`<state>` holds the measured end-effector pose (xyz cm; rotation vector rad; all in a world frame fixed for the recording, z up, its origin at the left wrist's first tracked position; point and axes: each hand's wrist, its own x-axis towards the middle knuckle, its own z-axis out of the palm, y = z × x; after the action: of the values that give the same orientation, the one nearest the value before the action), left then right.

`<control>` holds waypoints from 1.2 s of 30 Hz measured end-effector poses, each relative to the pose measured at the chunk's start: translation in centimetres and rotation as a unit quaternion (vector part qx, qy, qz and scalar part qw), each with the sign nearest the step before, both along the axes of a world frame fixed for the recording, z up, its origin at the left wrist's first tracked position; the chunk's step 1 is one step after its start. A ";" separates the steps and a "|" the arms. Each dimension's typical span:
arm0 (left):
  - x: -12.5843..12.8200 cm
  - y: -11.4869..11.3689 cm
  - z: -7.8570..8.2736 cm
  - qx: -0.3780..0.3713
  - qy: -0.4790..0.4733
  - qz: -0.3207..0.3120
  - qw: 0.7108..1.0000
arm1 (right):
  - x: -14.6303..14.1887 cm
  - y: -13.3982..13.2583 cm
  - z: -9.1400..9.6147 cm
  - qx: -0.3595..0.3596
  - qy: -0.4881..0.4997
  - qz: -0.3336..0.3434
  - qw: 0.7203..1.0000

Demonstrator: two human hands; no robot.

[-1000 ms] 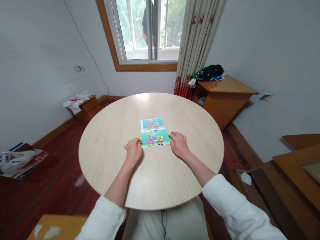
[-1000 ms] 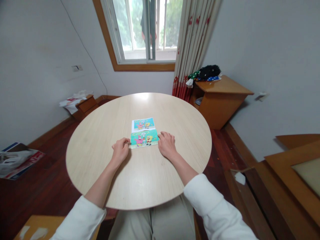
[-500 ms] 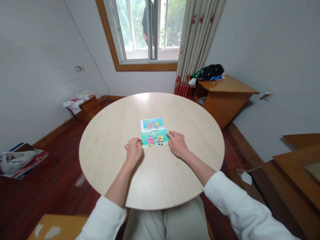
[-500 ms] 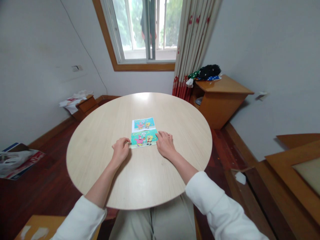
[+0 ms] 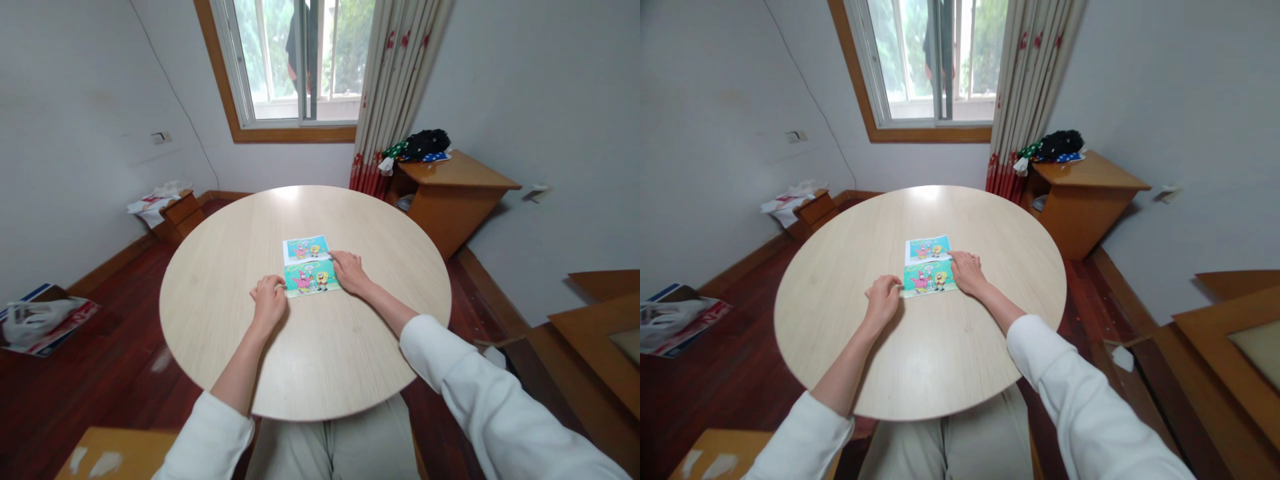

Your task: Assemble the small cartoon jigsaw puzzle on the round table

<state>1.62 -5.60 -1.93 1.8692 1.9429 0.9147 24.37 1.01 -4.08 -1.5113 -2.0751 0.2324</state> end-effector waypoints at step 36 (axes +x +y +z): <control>2.5 -4.5 0.4 -0.032 0.223 -0.155 0.962 | 0.3 -4.0 0.2 0.064 -0.086 0.066 0.992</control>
<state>4.09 -10.08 -1.53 2.4065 1.7904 0.3531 24.68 -3.02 -3.90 -1.3609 -2.2833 0.0176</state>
